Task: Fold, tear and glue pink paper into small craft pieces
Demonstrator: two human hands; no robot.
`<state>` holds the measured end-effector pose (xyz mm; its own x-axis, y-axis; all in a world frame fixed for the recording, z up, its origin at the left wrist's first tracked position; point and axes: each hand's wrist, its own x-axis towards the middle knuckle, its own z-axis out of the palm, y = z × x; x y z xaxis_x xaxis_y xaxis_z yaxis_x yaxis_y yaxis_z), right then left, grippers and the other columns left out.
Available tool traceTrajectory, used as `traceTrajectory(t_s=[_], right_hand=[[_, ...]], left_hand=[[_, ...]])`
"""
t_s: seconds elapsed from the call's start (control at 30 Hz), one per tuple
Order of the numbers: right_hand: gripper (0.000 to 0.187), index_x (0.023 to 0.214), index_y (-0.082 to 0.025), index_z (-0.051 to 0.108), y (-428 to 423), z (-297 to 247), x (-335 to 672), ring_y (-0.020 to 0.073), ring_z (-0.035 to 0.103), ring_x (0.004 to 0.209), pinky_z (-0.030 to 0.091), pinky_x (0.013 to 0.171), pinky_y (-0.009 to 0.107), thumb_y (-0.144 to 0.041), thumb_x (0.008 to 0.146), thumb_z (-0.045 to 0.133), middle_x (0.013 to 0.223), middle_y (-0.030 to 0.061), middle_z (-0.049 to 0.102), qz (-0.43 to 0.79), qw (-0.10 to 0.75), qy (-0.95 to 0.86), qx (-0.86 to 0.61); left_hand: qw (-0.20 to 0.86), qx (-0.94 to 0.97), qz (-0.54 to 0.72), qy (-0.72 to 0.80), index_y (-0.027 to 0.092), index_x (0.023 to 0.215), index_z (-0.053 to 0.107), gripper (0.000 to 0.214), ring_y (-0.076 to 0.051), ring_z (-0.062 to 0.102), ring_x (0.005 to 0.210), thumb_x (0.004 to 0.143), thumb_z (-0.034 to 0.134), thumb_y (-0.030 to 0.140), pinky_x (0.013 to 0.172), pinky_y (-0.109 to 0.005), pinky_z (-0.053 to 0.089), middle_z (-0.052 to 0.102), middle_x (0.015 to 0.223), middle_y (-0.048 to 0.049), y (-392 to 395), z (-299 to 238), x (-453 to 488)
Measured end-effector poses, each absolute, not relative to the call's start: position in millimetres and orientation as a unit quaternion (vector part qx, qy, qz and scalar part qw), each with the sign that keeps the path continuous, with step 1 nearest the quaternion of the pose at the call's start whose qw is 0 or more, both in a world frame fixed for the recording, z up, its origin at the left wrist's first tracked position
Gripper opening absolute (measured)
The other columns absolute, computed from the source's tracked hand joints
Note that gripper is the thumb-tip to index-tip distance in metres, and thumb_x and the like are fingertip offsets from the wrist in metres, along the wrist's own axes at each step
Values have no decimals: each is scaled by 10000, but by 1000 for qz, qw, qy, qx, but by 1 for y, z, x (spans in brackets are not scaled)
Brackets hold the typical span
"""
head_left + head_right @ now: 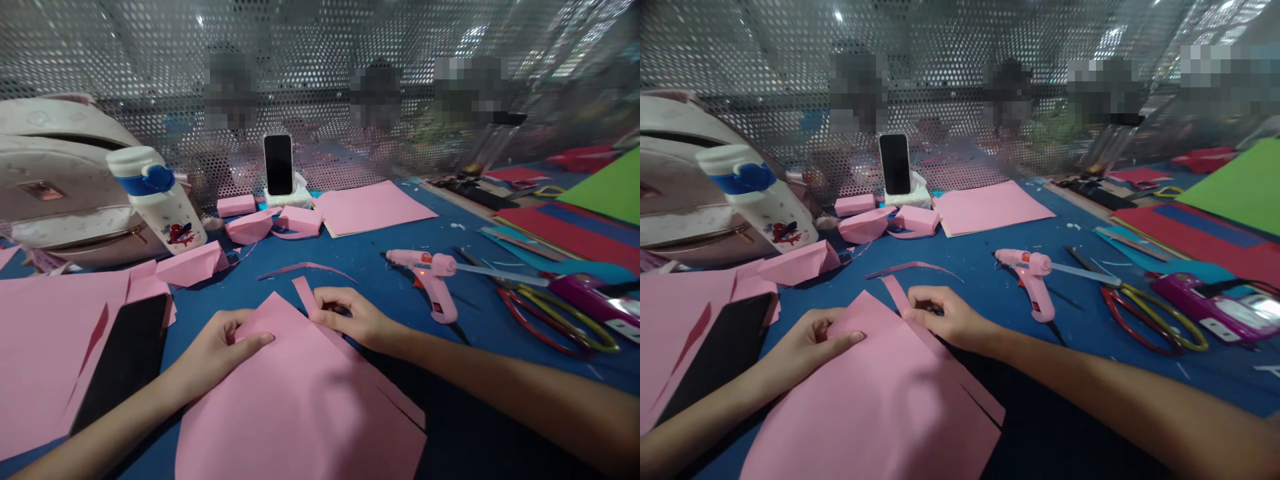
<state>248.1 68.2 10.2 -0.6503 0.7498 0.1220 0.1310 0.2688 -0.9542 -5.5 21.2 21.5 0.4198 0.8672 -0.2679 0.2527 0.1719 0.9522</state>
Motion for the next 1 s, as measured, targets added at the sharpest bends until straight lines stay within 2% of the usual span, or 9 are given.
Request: traceTrajectory(t_s=[0.27,0.7,0.87,1.0], right_hand=[[376,717,-187,430,69,12,250,113,324,641,258,589,257,-467,936,550,694,-44,348,518,272,-758,-289],[395,697,-196,385,69,16,249,109,299,618,259,586,256,-456,935,564,686,-51,327,520,295,-747,-291],[354,725,-182,441,71,16,251,109,339,640,268,591,252,-443,934,558,701,-43,369,527,268,-758,-275],[343,731,-181,442,73,13,253,108,351,651,276,598,248,-429,932,569,711,-43,366,524,278,-758,-271]], left_hand=[[615,568,268,477,147,906,714,321,-197,670,738,832,704,459,630,-250,543,730,851,-64,22,21,-5],[624,559,280,469,150,878,699,326,-179,649,729,841,698,474,624,-233,530,703,839,-50,22,22,-5],[613,561,288,475,144,860,700,335,-180,639,724,832,701,477,615,-232,522,694,826,-52,23,22,-5],[619,554,295,472,141,841,701,347,-178,643,706,821,709,487,605,-227,518,698,810,-52,23,21,-5]])
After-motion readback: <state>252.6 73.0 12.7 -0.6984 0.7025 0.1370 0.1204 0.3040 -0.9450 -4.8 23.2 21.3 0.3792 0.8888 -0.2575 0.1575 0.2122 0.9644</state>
